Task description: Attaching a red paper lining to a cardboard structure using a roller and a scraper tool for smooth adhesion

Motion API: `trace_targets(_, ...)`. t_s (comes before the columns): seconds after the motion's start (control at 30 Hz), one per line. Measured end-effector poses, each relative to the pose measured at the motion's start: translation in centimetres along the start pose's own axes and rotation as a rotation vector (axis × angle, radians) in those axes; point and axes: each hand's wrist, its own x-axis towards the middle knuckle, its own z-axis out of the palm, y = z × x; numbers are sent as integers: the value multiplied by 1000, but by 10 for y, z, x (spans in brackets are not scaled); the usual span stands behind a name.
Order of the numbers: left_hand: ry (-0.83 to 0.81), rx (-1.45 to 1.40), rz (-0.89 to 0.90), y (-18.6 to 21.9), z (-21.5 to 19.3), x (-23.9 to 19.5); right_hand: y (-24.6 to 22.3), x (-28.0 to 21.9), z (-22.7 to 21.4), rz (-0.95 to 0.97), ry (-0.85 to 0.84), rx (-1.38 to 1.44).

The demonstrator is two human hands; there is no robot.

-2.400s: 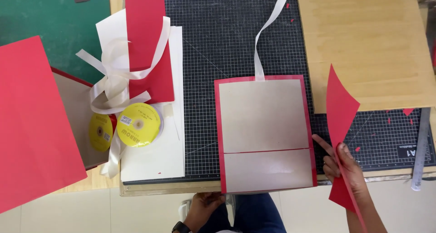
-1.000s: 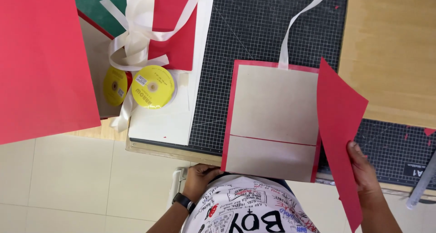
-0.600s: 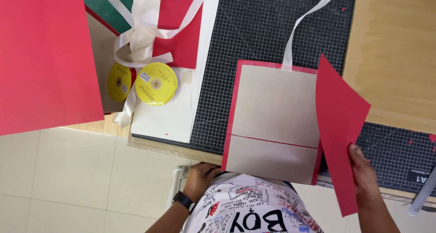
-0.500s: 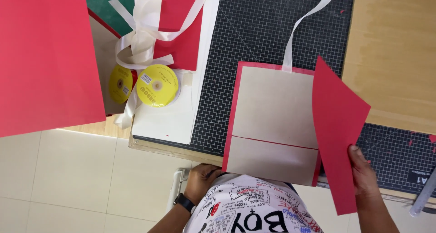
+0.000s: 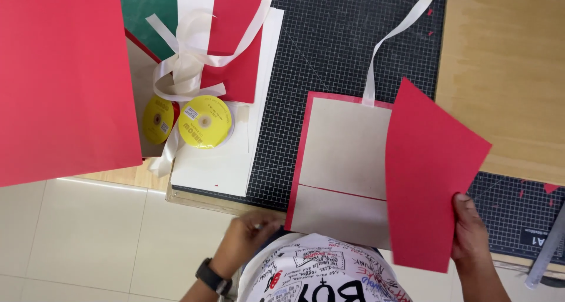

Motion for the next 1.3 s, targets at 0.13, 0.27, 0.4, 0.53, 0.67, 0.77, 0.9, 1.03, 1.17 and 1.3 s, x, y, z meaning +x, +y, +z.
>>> trace_targets(0.13,7,-258,-47,38,-3,41,-17,-4,26,-109,31,-66)
trace_targets(0.27,-15,-435,21,67,13,89,-17,-8,52,-261,5,-140)
trace_targets(0.4,194,-479,10,60,29,127,-28,-20,74,-192,-37,-143)
trace_targets(0.53,220,-442,-60,59,34,142,-34,-20,78,-136,-16,-147)
trace_targets(0.67,237,-459,12,52,40,151,-50,-17,84,-91,-42,-132)
trace_targets(0.77,248,-498,32,39,46,157,-57,-15,86,-46,-42,-122)
trace_targets(0.9,246,-539,75,31,48,162,-60,-11,88,-41,-40,-200)
trace_targets(1.03,198,-535,121,31,49,163,-63,-10,91,-38,-18,-226)
trace_targets(1.17,185,-423,213,32,48,163,-60,-4,85,-99,-53,-137)
trace_targets(1.3,135,-395,233,39,45,165,-57,1,79,-102,-112,-44)
